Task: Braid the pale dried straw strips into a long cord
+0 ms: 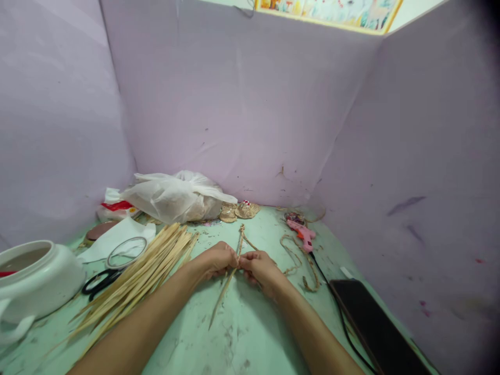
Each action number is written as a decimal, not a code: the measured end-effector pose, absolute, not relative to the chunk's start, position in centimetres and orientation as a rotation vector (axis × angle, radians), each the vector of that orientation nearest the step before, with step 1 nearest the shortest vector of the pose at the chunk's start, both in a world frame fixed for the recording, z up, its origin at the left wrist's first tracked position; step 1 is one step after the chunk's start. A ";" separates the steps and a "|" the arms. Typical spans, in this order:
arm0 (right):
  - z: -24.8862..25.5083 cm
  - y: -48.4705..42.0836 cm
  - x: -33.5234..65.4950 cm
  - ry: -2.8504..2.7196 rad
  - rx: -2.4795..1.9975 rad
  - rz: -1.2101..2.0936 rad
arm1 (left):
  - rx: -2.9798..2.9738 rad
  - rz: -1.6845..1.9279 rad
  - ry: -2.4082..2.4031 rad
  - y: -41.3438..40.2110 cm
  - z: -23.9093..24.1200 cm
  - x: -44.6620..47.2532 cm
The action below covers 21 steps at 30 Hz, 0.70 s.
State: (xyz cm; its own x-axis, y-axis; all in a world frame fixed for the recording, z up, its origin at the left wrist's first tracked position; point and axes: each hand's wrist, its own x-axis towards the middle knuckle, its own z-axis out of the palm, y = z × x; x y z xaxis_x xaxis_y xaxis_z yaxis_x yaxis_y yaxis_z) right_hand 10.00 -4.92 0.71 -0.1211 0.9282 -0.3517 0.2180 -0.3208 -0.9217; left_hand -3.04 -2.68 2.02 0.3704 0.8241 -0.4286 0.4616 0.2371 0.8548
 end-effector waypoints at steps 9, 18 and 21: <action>-0.2 -4.5 10.6 -1.385 -1.615 1.356 | 1.655 0.170 1.440 -2.7 3.3 -3.7; -0.3 -4.8 10.5 -1.372 -1.670 1.316 | 1.895 0.341 2.060 0.4 7.9 -12.3; -0.5 -4.7 10.6 -1.385 -1.655 1.324 | 1.890 0.155 2.030 0.6 6.9 -12.3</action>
